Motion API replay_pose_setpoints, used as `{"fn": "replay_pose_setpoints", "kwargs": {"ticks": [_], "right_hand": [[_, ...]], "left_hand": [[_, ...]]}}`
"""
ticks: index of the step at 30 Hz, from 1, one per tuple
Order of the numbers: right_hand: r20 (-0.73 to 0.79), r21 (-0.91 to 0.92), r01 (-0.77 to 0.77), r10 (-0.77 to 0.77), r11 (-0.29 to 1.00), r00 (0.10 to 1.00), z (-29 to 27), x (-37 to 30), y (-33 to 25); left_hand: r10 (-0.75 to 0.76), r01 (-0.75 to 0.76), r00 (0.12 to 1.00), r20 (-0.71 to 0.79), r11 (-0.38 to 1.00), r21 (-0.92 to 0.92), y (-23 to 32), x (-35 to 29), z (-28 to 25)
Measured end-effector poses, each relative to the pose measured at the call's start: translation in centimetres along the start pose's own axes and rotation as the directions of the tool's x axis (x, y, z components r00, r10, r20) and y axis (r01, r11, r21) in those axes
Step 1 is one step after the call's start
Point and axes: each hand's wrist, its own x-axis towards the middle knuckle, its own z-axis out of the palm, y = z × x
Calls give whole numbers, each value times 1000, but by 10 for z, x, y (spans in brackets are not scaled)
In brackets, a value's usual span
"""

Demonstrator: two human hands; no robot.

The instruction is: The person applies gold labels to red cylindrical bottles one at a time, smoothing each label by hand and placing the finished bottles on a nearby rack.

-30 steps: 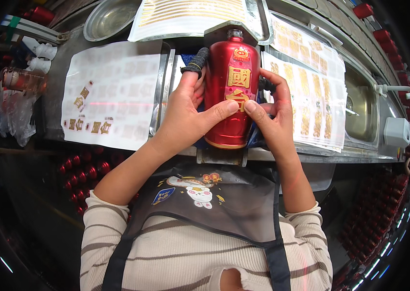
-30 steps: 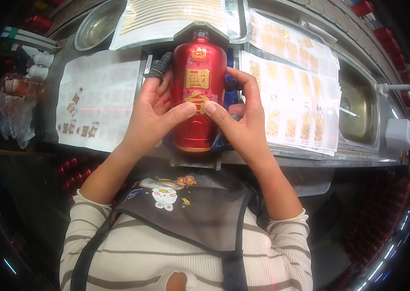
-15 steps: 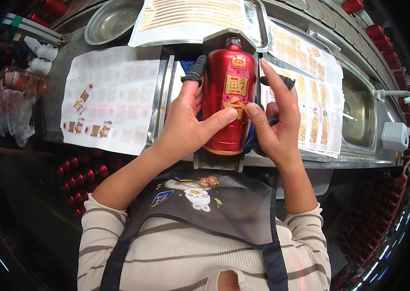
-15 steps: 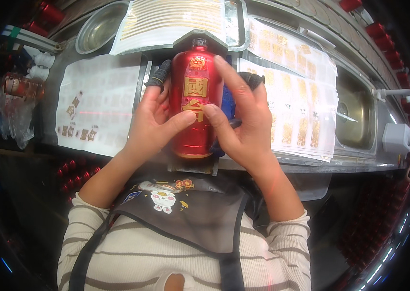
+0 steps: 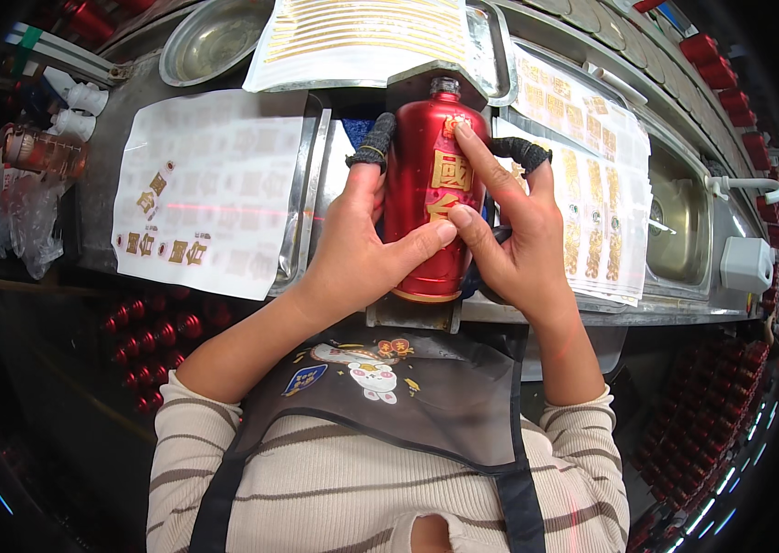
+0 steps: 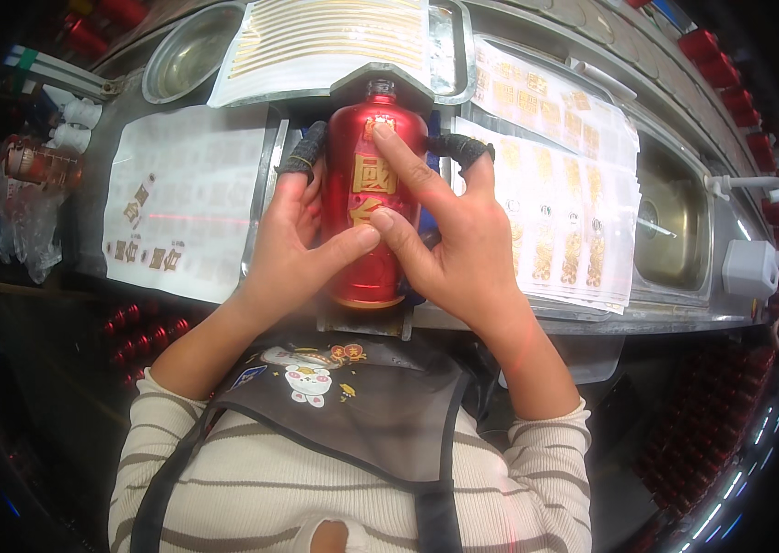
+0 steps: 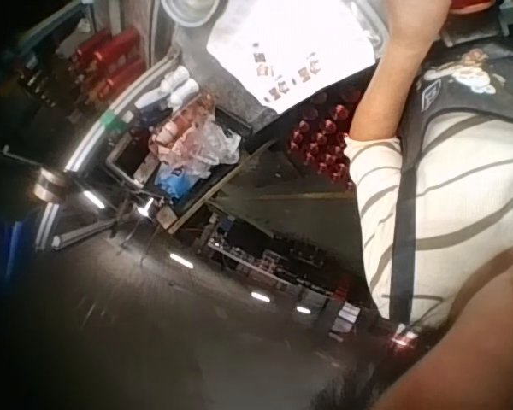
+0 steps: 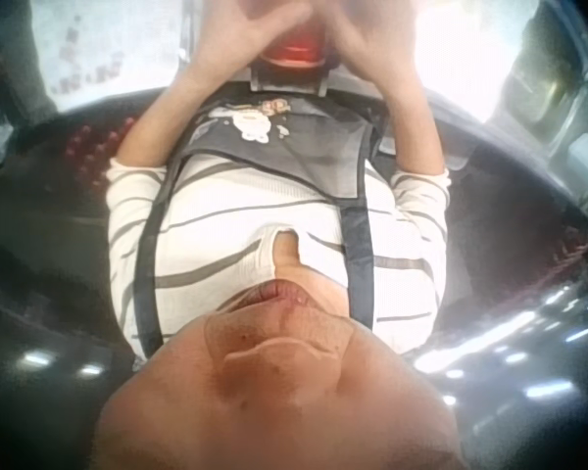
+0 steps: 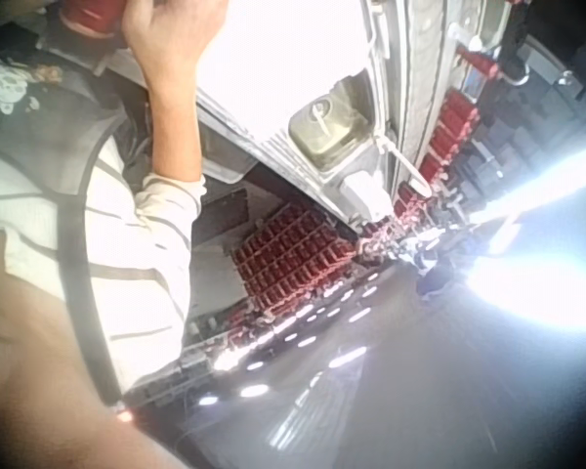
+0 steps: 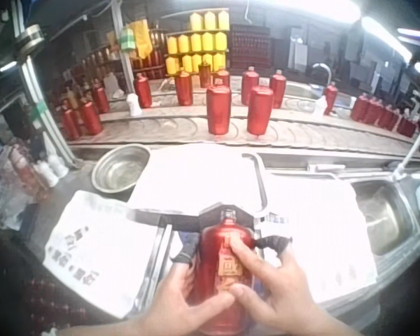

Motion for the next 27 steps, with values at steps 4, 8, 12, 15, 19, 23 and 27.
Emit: {"fn": "replay_pose_setpoints", "kwargs": {"ticks": [4, 8, 12, 15, 19, 23, 27], "right_hand": [[-28, -7, 51, -51, 999, 998, 1, 1, 3], [-33, 14, 34, -34, 999, 999, 2, 1, 3], [-7, 13, -1, 1, 1000, 1000, 0, 1, 1], [10, 33, -29, 28, 999, 1000, 0, 0, 1], [-12, 83, -78, 79, 993, 997, 1, -1, 3], [-8, 423, -288, 321, 859, 947, 6, -5, 14], [10, 727, -278, 395, 628, 919, 15, 4, 21]], "left_hand": [[-3, 4, 1000, 25, 1000, -29, -1, 0, -1], [89, -88, 995, -38, 995, 39, -7, 0, 0], [61, -61, 997, -47, 998, 2, -2, 0, 3], [57, -58, 997, -56, 998, -10, -2, 0, 5], [-35, 35, 999, 19, 999, -19, -4, 0, 0], [43, -46, 997, -56, 998, -49, -6, 1, 2], [42, -46, 997, -62, 997, -66, -4, 1, 4]]}}
